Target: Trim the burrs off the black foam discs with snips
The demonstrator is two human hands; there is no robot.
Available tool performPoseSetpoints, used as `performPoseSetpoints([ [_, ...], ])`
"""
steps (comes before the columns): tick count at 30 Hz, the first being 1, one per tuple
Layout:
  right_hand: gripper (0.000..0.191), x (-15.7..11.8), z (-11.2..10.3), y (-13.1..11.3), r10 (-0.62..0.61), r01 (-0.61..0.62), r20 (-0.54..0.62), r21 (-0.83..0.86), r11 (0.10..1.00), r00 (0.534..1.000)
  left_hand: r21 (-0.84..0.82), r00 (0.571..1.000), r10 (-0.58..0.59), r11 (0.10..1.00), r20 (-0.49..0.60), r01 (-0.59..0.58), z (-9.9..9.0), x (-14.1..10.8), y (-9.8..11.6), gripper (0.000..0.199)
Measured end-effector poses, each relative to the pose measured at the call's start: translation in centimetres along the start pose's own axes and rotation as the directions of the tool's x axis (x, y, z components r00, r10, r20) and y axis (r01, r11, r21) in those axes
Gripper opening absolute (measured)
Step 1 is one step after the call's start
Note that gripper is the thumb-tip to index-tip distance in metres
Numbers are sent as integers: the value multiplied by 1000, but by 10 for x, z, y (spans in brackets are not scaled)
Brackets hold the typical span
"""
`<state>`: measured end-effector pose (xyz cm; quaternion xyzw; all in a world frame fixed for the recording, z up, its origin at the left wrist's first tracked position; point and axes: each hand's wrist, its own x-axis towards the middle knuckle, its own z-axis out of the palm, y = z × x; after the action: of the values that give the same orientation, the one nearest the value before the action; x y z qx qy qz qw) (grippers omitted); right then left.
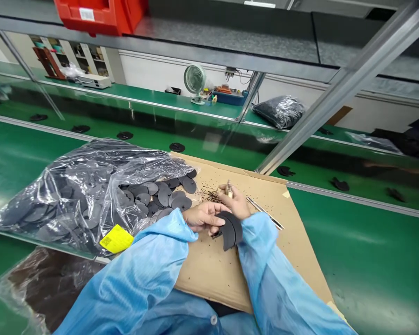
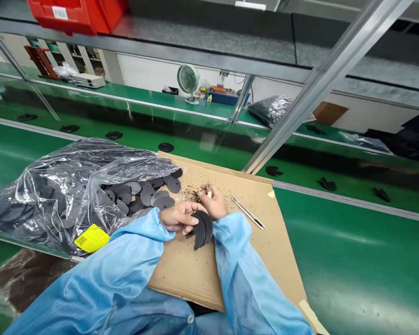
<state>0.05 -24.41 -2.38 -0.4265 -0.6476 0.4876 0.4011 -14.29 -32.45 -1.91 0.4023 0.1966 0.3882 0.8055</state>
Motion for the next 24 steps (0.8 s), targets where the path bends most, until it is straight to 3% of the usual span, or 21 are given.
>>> performPoseSetpoints([
  [2,27,16,17,-8,-112,140,124,-248,959,986,-10,997,-48,999,67,49,0,-3,2,50],
  [5,30,40,44,-17,-234,355,284,-521,776,930,-31,990,-81,996,112,85,-5,-5,3,52],
  [9,30,61,69,-17,-202,476,448,-665,576,871,-49,988,-67,996,136,75,-14,-4,1,54],
  [13,21,65,72,-10,-176,437,417,-692,575,892,-79,993,-46,995,109,55,-18,-1,0,48],
  [15,22,63,64,-7,-189,388,350,-682,620,918,-97,996,-35,994,83,43,-17,0,-1,42],
  [17,21,59,52,-7,-203,294,218,-576,763,955,-112,999,-8,994,44,13,-14,2,-1,39],
  [20,28,47,27,-10,-132,120,-61,-169,978,989,-142,997,61,988,-47,-67,-10,4,-1,36],
  [22,39,35,9,-13,-26,46,-184,106,993,983,-184,982,117,972,-147,-144,-8,5,0,36],
  [24,45,20,-7,-13,80,-5,-224,318,948,971,-230,942,178,941,-284,-247,-9,7,0,37],
])
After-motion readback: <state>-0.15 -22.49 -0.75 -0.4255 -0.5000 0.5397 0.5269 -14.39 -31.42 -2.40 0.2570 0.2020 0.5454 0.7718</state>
